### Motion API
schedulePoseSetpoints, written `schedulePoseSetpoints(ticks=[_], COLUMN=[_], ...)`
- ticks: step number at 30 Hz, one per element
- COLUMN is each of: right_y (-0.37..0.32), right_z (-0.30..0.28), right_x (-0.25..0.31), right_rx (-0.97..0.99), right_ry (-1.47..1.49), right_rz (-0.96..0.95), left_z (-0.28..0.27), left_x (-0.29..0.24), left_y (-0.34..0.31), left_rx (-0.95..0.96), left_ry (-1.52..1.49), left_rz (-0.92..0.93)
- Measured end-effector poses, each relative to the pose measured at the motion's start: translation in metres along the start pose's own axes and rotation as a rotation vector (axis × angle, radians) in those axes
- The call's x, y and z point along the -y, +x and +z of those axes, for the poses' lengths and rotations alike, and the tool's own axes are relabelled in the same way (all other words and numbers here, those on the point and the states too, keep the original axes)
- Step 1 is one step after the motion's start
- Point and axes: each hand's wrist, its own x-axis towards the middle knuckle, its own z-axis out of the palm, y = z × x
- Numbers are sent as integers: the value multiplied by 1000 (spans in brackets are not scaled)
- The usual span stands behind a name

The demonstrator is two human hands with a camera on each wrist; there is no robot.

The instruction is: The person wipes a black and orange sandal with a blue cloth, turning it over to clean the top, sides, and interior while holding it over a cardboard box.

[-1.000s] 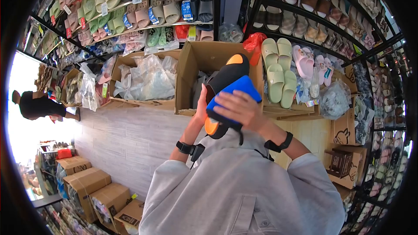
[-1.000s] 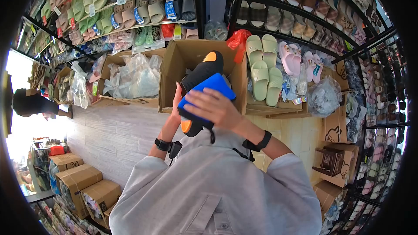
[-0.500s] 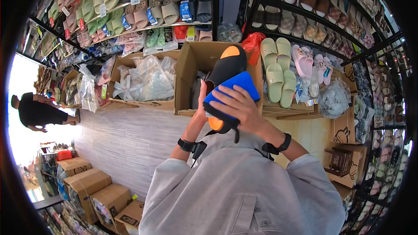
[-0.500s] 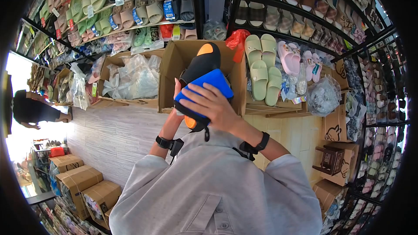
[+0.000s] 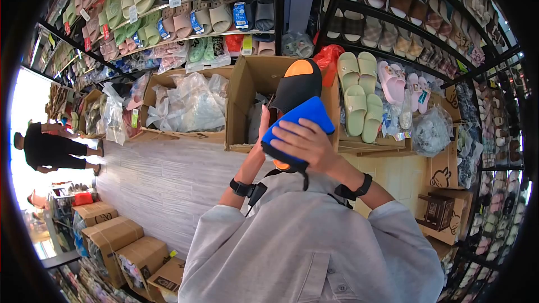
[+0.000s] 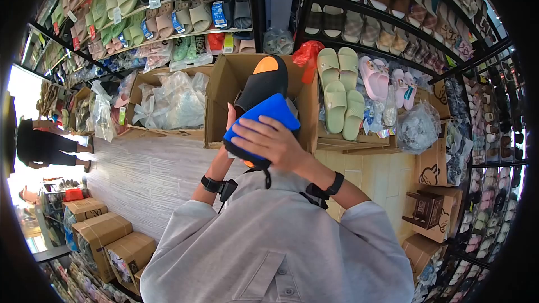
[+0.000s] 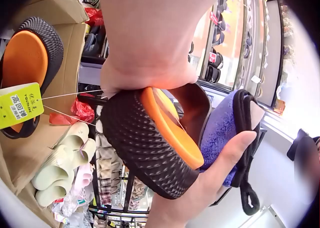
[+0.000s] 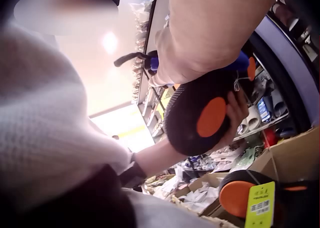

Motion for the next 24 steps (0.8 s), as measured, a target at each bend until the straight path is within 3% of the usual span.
schedulePoseSetpoints(ticks=[1,2,3,4,7,11,12,13,17,20,21,24], right_y=[-1,5,-1,3,17,15,13,10,10,5,6,6], right_z=[-2,-8,-8,-8,-5,5,8,10,4,0,-3,-15], right_x=[-8,-11,-27,-33,-36,-19,-17,-17,-20,-22,-21,-13], right_rx=[27,-78,-64,-129,-225,-153,-131,-110,48,144,170,243], right_ry=[-12,68,29,14,-27,-19,1,21,144,183,199,185], right_rz=[-18,72,127,213,352,303,285,267,246,207,204,171], left_z=[-13,-11,-7,-18,10,2,11,10,2,-18,-32,-42], left_x=[4,4,5,-2,3,2,1,-3,7,13,14,23], left_y=[4,1,-1,7,7,7,5,0,5,9,11,15], left_rx=[18,3,-12,483,-57,-53,-153,-90,-196,-193,-81,-245], left_ry=[-127,-81,-36,-81,65,69,52,111,-1,-115,-202,-68], left_rz=[-44,1,49,87,128,-5,6,-15,30,-24,-46,36])
